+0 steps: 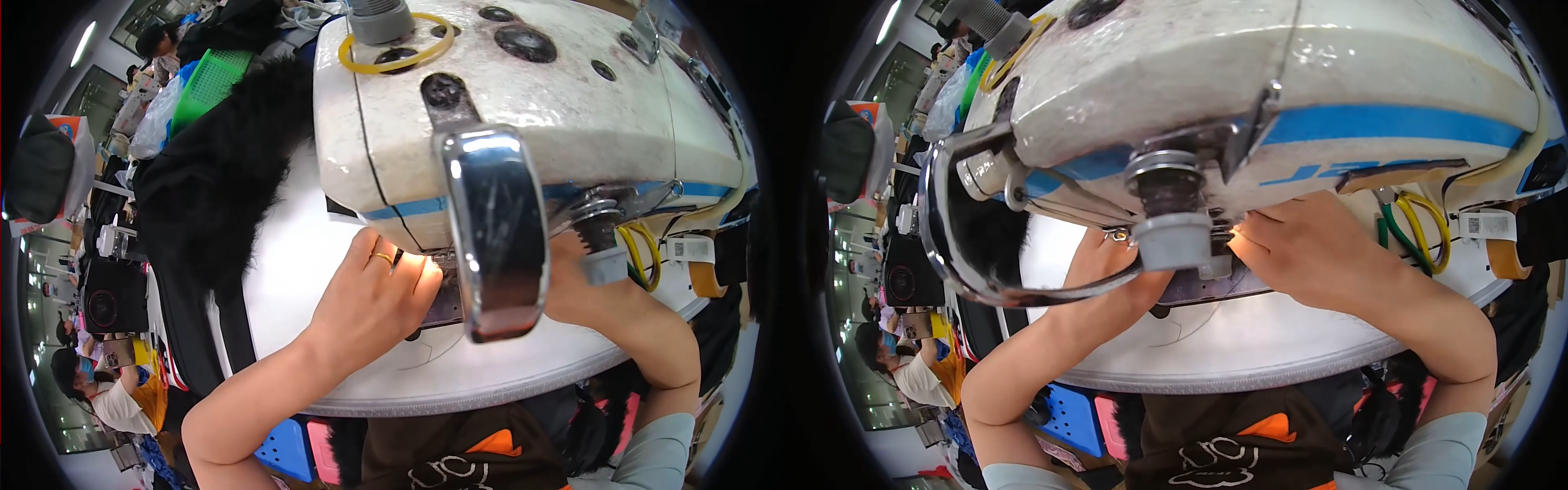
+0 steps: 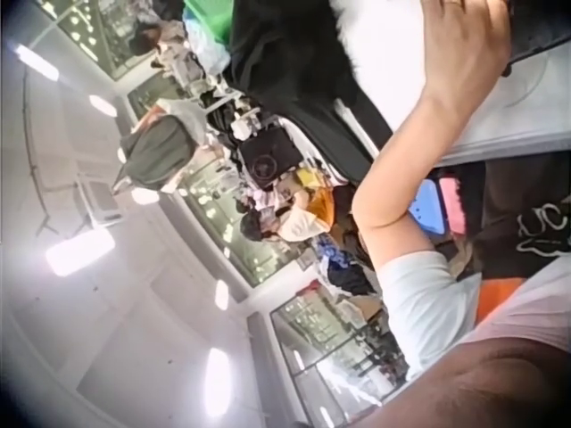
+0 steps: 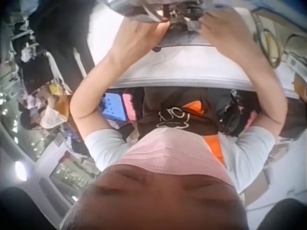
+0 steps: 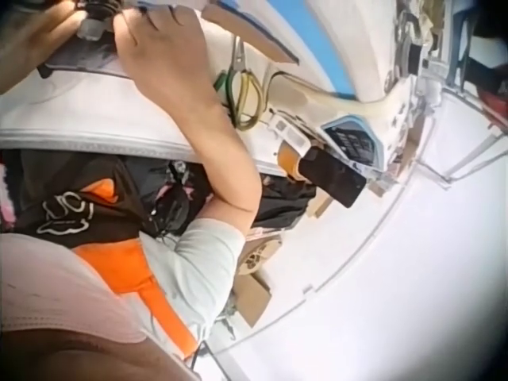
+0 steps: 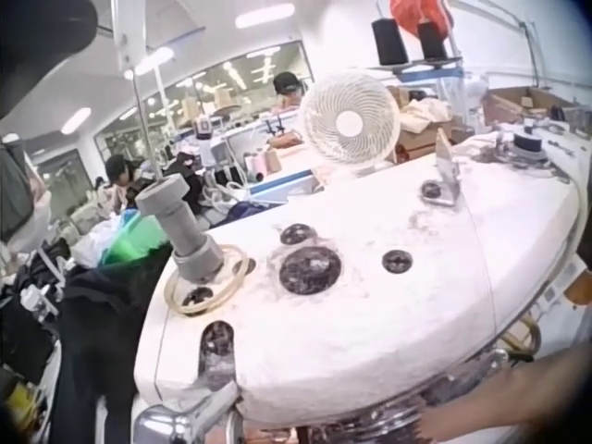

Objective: Sewing and trimming black faux fur components onto fabric panels using an industrial sewing machine.

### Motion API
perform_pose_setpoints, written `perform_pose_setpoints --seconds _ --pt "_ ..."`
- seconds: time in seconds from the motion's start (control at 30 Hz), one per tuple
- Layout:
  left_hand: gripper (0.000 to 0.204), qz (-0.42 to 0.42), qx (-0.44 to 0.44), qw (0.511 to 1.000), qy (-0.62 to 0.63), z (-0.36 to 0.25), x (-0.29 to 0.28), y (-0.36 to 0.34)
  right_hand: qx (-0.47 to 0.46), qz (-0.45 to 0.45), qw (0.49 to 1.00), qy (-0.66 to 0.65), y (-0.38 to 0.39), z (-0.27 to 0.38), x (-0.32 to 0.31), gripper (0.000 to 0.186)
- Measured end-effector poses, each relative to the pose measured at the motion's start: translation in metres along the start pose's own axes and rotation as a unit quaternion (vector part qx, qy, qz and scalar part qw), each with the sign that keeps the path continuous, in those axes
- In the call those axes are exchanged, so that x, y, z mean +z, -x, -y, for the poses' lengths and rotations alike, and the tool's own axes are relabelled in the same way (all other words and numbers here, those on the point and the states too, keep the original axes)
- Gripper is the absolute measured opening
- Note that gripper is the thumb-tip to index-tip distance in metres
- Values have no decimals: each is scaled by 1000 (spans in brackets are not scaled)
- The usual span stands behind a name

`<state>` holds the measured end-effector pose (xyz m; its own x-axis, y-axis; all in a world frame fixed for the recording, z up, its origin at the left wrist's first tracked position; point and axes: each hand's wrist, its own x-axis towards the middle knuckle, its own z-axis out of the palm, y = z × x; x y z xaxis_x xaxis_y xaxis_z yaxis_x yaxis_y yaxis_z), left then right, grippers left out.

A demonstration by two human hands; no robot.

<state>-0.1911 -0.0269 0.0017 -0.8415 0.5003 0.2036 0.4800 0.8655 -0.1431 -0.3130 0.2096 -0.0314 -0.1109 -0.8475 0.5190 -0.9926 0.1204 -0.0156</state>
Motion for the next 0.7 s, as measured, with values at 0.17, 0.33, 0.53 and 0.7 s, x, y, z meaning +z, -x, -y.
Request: perform_pose_setpoints --seconds 0.17,0.33,0.53,0.7 --pt "9 65 -24 997 -44 -3 -4 -4 34 16 999 -22 -6 1 -1 10" --pt "10 55 -18 997 -45 -8 -3 -7 33 76 997 12 -4 3 -15 7" --pt "14 7 -21 1000 -13 -6 12 0 40 71 997 2 2 4 -6 8" --pt "18 7 -8 1000 -19 -7 14 -1 12 36 996 82 -2 5 -19 9"
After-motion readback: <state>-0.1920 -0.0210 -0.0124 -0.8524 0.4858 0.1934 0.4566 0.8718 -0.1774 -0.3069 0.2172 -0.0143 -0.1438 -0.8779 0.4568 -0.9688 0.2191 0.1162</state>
